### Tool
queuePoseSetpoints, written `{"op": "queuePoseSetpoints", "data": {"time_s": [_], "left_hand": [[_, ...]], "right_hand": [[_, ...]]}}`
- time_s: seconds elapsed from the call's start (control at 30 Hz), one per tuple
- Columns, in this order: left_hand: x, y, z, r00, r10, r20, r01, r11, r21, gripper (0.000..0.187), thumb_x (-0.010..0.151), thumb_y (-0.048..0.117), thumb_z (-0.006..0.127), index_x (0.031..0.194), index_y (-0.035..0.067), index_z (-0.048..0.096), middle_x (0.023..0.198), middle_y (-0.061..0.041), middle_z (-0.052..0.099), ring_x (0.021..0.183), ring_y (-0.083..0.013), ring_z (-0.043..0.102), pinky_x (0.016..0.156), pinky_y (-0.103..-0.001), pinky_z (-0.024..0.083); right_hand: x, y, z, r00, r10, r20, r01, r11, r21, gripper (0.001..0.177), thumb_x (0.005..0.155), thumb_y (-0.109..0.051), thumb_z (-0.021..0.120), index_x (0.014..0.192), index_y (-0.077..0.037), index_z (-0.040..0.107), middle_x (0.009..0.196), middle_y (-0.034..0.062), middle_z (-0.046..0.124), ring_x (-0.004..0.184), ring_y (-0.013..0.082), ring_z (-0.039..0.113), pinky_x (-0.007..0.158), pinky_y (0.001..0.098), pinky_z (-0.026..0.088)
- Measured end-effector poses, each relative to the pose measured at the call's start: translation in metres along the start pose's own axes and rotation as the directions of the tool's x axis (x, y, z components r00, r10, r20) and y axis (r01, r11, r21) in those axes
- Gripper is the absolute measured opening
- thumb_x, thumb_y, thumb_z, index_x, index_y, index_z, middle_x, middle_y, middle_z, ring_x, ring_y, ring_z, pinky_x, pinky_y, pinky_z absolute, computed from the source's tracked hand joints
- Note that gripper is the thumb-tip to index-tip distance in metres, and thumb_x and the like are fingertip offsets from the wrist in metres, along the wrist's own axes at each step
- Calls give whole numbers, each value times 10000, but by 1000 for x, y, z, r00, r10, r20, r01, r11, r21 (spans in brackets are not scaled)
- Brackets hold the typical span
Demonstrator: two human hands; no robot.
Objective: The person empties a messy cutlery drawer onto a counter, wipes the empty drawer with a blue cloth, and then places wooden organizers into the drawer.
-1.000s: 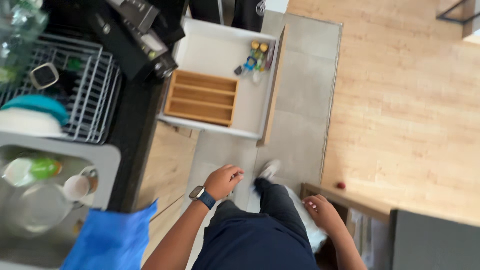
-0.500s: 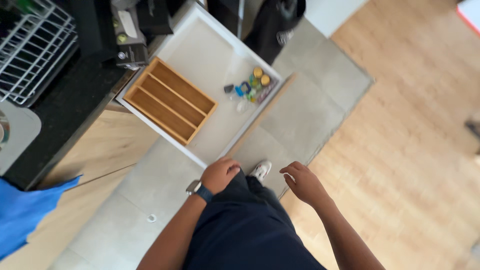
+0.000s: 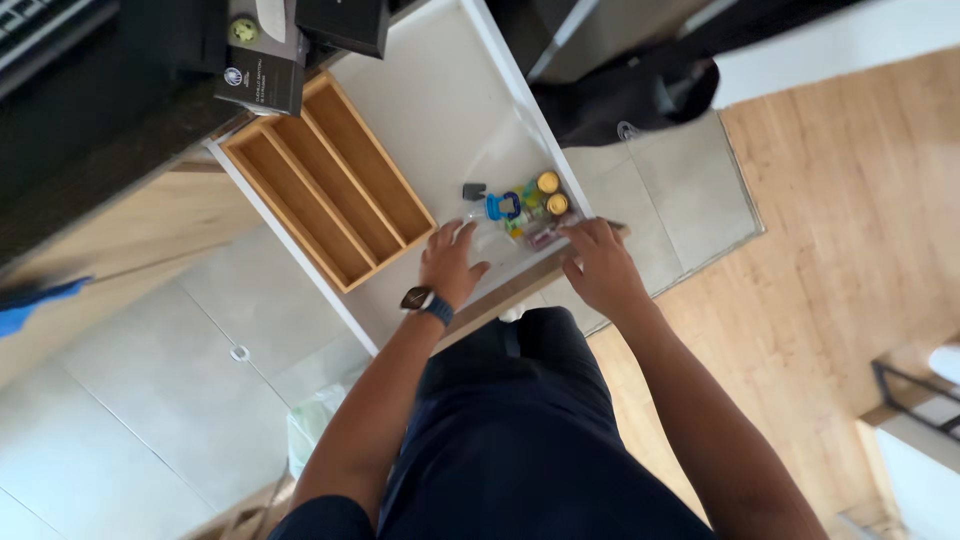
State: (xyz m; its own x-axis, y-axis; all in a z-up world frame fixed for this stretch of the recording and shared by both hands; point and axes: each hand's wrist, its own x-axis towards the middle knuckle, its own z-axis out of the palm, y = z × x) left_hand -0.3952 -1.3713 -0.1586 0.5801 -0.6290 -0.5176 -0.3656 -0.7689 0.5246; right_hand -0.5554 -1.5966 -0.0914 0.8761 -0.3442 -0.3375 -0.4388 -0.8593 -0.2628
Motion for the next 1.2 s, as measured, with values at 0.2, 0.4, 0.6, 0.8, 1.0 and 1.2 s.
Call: {"op": "queuePoseSetpoints", "data": {"time_s": [0.2, 0.4, 0.6, 0.8, 1.0, 1.2], "left_hand": [[58, 25, 54, 1000, -20, -1, 19, 979, 203, 1124, 844, 226, 847, 1730, 278, 157, 1754, -143, 201, 1574, -413, 287, 1087, -613, 470], [87, 8, 116, 966, -43, -254, 110, 960, 257, 774, 946, 111, 654, 1628, 272, 328, 1572, -111, 412, 1364, -363, 493, 833, -498, 584], [94, -8, 142, 962, -135, -237, 170, 976, 135, 607, 885, 179, 721, 1431, 309, 489, 1247, -43, 488, 1063, -326, 623, 657, -471, 635], [81, 15, 96, 959, -212, -188, 210, 977, -31, 651, 804, 144, 812, 1383, 224, 526, 1388, -85, 417, 1063, -382, 655, 759, -521, 649], [91, 26, 57, 966, -222, -132, 211, 973, -88, 633, 856, 51, 793, 1427, 125, 529, 1711, -112, 211, 1242, -428, 592, 928, -551, 639], [113, -2, 95, 973, -201, -116, 191, 977, -90, 747, 777, 111, 868, 1436, 217, 533, 1626, -12, 330, 1245, -379, 587, 908, -543, 645]], "right_hand": [[125, 9, 29, 959, -174, 222, 189, 981, -48, 670, 899, -144, 735, 1536, -198, 536, 1430, 173, 479, 1376, 459, 500, 992, 562, 558], [172, 8, 64, 802, -299, 517, 477, 842, -252, 863, 709, -30, 868, 1490, -188, 537, 1389, 183, 521, 1400, 462, 459, 1065, 597, 470], [175, 26, 78, 748, -465, 473, 632, 717, -294, 640, 868, -92, 754, 1459, -184, 528, 1134, 170, 587, 1144, 442, 595, 979, 601, 411], [178, 39, 90, 699, -590, 405, 708, 652, -272, 337, 998, -121, 621, 1334, -152, 613, 1023, 216, 569, 1030, 478, 609, 1089, 674, 307], [176, 6, 61, 735, -444, 512, 588, 793, -157, 269, 1011, -187, 603, 1274, -130, 599, 1305, 195, 474, 1101, 500, 563, 983, 641, 419], [178, 16, 73, 659, -510, 552, 699, 687, -199, 163, 1010, -116, 600, 1127, -160, 704, 1578, 189, 357, 1122, 481, 525, 756, 556, 491]]}}
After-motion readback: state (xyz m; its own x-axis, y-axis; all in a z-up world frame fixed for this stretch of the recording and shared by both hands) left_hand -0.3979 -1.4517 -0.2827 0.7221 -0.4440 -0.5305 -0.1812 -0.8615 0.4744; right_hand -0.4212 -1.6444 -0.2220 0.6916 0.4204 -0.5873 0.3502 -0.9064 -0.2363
